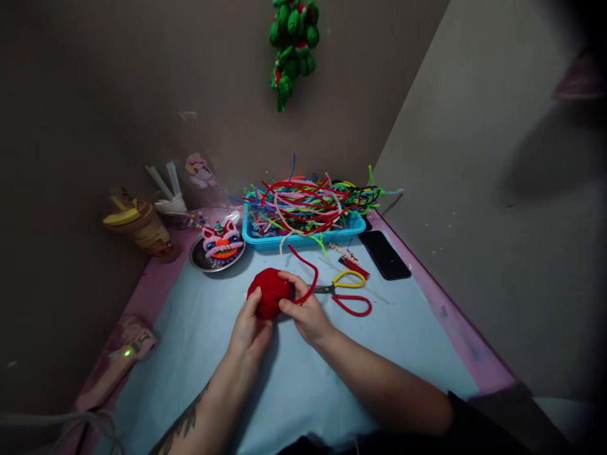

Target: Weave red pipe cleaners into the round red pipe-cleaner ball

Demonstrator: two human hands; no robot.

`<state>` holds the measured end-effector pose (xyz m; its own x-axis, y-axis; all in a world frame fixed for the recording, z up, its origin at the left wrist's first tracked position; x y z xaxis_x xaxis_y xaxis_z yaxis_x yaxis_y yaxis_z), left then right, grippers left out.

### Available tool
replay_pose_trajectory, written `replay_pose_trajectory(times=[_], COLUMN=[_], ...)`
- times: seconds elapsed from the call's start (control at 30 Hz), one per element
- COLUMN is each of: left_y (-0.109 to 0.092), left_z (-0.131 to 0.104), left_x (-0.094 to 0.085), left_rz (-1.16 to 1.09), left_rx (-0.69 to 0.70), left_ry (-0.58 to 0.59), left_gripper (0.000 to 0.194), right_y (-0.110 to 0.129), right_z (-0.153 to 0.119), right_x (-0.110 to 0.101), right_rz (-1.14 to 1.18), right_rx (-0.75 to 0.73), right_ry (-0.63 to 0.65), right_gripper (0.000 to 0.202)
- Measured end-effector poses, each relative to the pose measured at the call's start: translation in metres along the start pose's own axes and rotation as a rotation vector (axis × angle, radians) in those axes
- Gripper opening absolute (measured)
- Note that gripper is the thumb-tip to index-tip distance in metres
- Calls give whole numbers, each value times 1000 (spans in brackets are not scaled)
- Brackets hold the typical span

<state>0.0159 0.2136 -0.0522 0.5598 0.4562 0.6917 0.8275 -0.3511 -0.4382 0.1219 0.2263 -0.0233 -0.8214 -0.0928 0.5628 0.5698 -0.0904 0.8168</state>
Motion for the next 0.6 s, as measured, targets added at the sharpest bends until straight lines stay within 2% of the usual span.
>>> replay_pose_trajectory(times=[0.13, 0.3, 0.43, 0.53, 0.6], left_y=[-3, 1, 1, -3, -10], left_z=[-1, -11, -13, -11, -10], left_x=[1, 23, 24, 21, 18], left_rz=[-24, 114, 186, 198, 208], left_rx=[30, 94, 162, 187, 220], left_ry=[26, 265, 255, 235, 208], left_gripper=[28, 44, 42, 41, 42], right_y=[-1, 3, -1, 0, 19], right_z=[0, 3, 5, 0, -6], right_x=[6, -2, -4, -26, -44], right_rz=[26, 4, -36, -160, -359], right_rx=[29, 9, 13, -2, -92], right_ry=[28, -73, -85, -238, -372], right_gripper=[60, 51, 45, 41, 35])
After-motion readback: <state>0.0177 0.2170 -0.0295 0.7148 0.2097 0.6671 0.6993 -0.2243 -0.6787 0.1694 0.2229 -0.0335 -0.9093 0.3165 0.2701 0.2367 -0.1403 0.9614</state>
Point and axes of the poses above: each hand's wrist, its own z-axis towards the middle knuckle, its own x-axis out of the palm, y = z × x, the point moved 10 cm from there along z, towards the middle knuckle, and after that the axes turned 7 degrees about -x, right-handed, at the moved point
